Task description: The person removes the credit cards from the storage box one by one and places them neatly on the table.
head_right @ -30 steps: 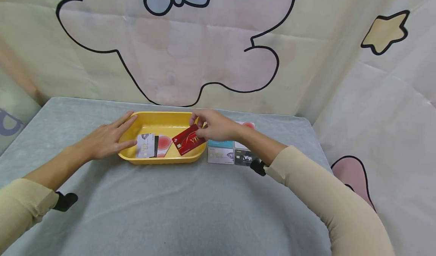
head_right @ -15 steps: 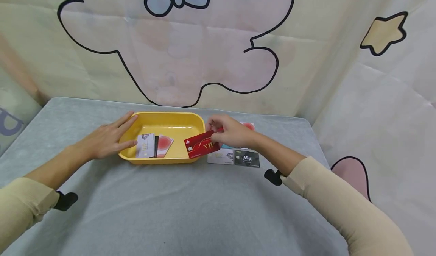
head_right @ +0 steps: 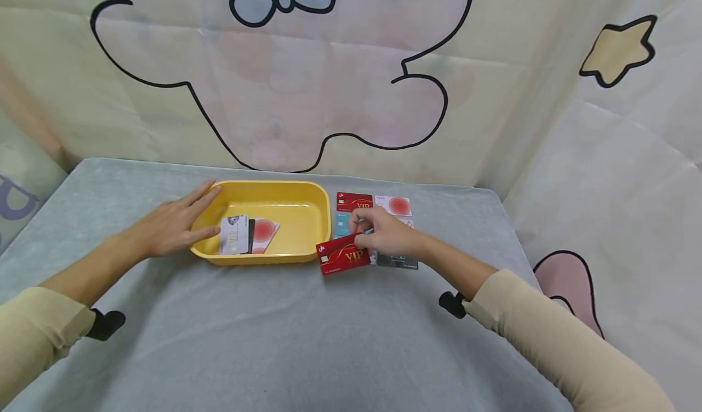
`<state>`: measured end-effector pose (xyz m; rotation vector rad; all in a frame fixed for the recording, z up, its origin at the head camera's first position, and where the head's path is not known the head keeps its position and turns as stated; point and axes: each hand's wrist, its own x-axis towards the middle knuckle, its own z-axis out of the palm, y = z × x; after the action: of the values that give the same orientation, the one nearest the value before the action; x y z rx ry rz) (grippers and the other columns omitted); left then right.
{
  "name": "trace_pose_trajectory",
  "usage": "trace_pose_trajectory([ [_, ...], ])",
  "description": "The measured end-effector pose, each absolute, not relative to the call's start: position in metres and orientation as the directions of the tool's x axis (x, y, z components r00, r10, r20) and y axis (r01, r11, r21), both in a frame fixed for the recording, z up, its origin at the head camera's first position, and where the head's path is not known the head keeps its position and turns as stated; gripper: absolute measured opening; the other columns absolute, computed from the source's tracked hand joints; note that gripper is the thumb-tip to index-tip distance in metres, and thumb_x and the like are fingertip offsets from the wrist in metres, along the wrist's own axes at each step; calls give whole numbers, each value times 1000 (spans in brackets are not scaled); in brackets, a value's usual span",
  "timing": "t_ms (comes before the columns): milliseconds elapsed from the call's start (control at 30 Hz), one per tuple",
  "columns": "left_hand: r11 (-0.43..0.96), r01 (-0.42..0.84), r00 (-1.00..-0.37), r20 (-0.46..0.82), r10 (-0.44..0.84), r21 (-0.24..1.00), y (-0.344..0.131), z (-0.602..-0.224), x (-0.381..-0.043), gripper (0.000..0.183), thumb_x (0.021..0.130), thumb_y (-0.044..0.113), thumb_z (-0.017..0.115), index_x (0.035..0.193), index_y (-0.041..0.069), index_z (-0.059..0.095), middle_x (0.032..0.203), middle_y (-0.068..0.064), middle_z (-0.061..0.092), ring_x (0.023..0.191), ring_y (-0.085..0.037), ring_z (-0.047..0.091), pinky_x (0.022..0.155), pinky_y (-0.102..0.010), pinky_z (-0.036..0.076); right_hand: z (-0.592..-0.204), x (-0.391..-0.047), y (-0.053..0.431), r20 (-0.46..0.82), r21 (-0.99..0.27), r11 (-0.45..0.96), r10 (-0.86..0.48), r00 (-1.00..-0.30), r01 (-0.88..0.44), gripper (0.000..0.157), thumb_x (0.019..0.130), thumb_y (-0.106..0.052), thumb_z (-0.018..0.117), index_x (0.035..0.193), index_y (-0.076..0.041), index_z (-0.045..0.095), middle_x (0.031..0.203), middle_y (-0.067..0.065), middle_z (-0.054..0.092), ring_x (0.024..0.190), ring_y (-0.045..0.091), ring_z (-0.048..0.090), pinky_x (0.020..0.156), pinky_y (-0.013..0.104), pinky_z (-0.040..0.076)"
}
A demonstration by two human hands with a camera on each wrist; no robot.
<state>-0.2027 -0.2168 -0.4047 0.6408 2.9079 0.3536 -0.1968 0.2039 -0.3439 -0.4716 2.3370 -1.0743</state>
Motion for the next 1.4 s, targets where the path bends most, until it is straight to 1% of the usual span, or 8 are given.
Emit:
trace_pose_trajectory([
  [267, 881, 397, -899, -82, 429, 259, -218, -406, -203, 86, 97, 53, 49, 159, 5, 14, 165, -19, 8, 142, -44, 31, 103, -71, 33, -364, -193, 215, -366, -811, 584, -549, -752, -32, 22, 85, -6, 69, 97, -2, 52, 91, 12, 68, 101, 28, 60, 75, 34, 58],
  [400, 876, 406, -897, -70, 437, 261, -219, -407, -203, 85, 98, 52, 49, 159, 6, 14, 165, -19, 9, 142, -44, 32, 102, -71, 33, -371, -191, 221, -391, -809, 588, -553, -736, -11, 22, 86, -7, 69, 98, -2, 51, 92, 11, 70, 98, 26, 62, 76, 32, 58],
  [667, 880, 399, -899, -80, 431, 258, -219, -407, -203, 86, 98, 53, 49, 160, 6, 14, 166, -18, 8, 143, -43, 31, 103, -71, 31, -387, -188, 228, -414, -790, 613, -534, -737, -1, 23, 87, -10, 70, 99, -1, 52, 91, 10, 71, 94, 25, 63, 76, 33, 58],
  [800, 878, 403, -898, -76, 434, 257, -219, -407, -203, 85, 98, 53, 49, 159, 5, 14, 166, -18, 8, 143, -43, 31, 103, -71, 32, -390, -186, 230, -414, -788, 615, -531, -740, 0, 24, 87, -11, 71, 99, -1, 53, 96, 10, 72, 94, 26, 64, 77, 35, 58],
  [900, 879, 402, -898, -76, 433, 257, -219, -407, -204, 86, 98, 54, 49, 159, 5, 14, 166, -18, 8, 142, -43, 31, 103, -71, 32, -392, -185, 232, -413, -773, 634, -527, -743, -20, 24, 87, -12, 72, 100, -1, 55, 97, 8, 71, 92, 26, 65, 76, 36, 59],
  [1100, 879, 401, -898, -77, 433, 257, -218, -406, -205, 86, 97, 54, 48, 159, 5, 14, 166, -18, 8, 143, -44, 30, 103, -71, 32, -396, -187, 237, -389, -744, 658, -566, -727, -115, 21, 88, -10, 71, 102, 0, 58, 83, 8, 65, 79, 22, 62, 67, 28, 55],
  [1200, 877, 407, -896, -72, 437, 256, -219, -406, -204, 85, 98, 53, 49, 159, 5, 14, 165, -19, 9, 143, -43, 30, 102, -71, 33, -397, -187, 240, -364, -735, 655, -598, -714, -174, 20, 88, -9, 70, 103, 0, 60, 81, 5, 64, 73, 19, 61, 64, 26, 54],
  [1400, 878, 403, -897, -80, 435, 259, -218, -405, -204, 86, 98, 53, 48, 159, 5, 14, 166, -18, 8, 143, -44, 30, 102, -71, 33, -399, -185, 241, -342, -685, 676, -628, -699, -272, 19, 89, -12, 71, 103, -4, 63, 80, 0, 64, 73, 15, 61, 65, 25, 55],
])
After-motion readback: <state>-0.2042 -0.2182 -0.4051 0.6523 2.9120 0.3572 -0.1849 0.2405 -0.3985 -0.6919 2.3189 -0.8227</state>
